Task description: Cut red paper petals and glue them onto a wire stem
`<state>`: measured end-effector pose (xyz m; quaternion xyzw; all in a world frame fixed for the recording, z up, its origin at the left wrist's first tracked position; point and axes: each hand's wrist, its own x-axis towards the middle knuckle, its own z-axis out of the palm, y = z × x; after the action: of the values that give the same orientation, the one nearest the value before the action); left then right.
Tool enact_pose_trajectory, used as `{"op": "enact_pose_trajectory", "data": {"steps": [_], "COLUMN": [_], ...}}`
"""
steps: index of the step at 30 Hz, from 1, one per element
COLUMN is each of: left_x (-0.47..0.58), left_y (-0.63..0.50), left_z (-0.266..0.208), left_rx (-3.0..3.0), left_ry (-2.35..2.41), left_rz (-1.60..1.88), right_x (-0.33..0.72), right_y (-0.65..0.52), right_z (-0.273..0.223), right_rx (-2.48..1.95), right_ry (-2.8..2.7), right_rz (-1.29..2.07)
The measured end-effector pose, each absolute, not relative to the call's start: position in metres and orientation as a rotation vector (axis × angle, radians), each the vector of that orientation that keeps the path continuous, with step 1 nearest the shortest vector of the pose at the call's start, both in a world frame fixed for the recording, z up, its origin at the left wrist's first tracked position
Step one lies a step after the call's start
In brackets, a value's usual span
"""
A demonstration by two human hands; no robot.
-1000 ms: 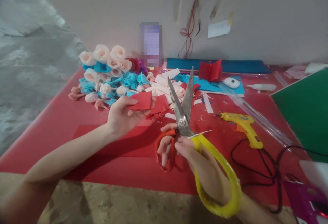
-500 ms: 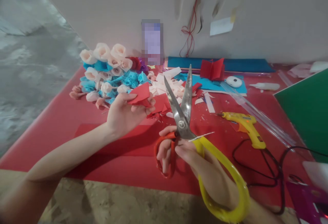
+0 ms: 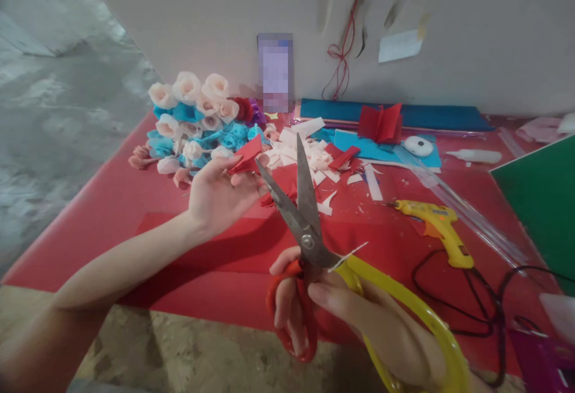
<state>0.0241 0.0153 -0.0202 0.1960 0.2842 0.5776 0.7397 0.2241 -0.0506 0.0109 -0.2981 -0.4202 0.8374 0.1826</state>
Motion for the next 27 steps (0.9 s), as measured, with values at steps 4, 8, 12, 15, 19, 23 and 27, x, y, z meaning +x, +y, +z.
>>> {"op": "enact_pose_trajectory", "data": {"steps": [4,8,12,15,19,23,27], "left_x": [0.0246,0.0255,0.0251,0.0245,0.024,0.0243,0.0251], "left_y": [0.0147,0.0149,0.0157,0.016,0.0158,0.0151,0.0149], "left_z": [-0.0187,-0.0176,-0.0198,-0.0214,-0.0214,-0.0199,-0.0188], "left_rx": [0.431,0.421,0.419,0.422,0.412,0.436,0.444], "left_ry": [0.633,0.673,0.646,0.627,0.627,0.62,0.617], "left_rz": [1.27,1.263,1.275,1.271,1.282,1.268,1.25], "right_x": [0.2234,0.224,0.2249,0.2253,0.2251,0.2253,0.2263], "right_y": [-0.0499,-0.0488,-0.0486,-0.0492,-0.0488,-0.0489,-0.0505], "right_z": [0.01,0.0118,0.0128,0.0116,0.0097,0.0079,0.0072], "right_rx": [-0.838,-0.843,-0.846,-0.847,-0.845,-0.852,-0.868], "right_ry": [-1.2,-1.227,-1.23,-1.225,-1.229,-1.242,-1.261], "right_rz": [2.351,2.363,2.357,2.347,2.353,2.343,2.322]}}
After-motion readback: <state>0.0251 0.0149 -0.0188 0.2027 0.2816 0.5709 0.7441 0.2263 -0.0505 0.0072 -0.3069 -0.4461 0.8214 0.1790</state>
